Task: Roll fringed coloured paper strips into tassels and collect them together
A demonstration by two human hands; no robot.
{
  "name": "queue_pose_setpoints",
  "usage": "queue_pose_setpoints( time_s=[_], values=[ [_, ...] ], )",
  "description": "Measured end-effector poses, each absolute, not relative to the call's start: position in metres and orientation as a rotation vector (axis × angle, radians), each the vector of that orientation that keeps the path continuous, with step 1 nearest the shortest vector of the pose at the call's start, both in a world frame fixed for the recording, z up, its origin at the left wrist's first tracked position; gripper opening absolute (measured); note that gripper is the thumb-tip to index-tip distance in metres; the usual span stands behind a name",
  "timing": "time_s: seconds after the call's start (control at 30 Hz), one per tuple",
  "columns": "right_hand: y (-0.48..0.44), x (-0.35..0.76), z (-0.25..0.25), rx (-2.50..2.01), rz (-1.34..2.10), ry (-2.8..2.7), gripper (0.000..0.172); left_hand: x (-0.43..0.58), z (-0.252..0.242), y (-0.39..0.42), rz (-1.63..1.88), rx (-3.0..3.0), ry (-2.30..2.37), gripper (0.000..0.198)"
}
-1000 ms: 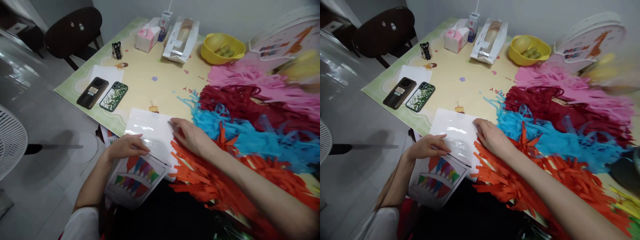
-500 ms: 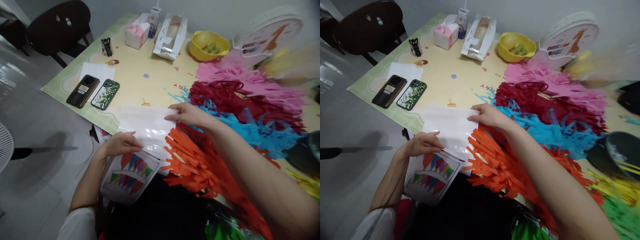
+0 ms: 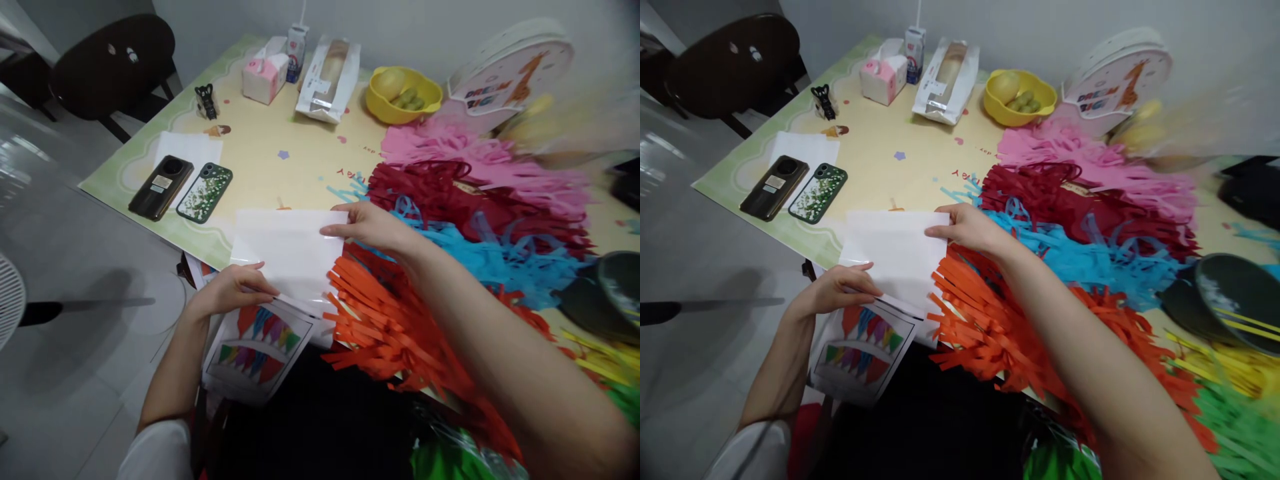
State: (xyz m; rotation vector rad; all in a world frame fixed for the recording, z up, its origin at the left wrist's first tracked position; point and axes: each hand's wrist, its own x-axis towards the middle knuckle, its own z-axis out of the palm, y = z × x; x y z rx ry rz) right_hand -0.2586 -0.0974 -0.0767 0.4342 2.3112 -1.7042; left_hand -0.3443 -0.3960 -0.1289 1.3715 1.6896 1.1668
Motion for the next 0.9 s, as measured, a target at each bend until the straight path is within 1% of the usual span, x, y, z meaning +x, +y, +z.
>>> queue_pose_setpoints(
  time_s=[0.23, 0.4, 0.63, 0.9],
  values=[
    [-0.097, -0.257, -0.083, 0.477, -1.868, 2.181, 0.037, -0.344, -0.127, -0.398, 1.185, 1.384, 1.679, 0.018],
    [-0.096, -0.255, -0.081, 0.467, -1.832, 2.171, 0.041, -0.344, -0.127, -0.399, 1.181, 1.375, 1.674, 0.019],
    [-0.086, -0.25, -0.085, 0.387, -1.782, 2.209, 0.032, -0.344, -0.124, -0.4, 1.205, 1.341, 1.648, 0.02],
    [-0.078, -0.25, -0.11, 0.392, -1.676, 2.361, 0.027, -0.343, -0.123, -0.402, 1.248, 1.328, 1.606, 0.019]
  ],
)
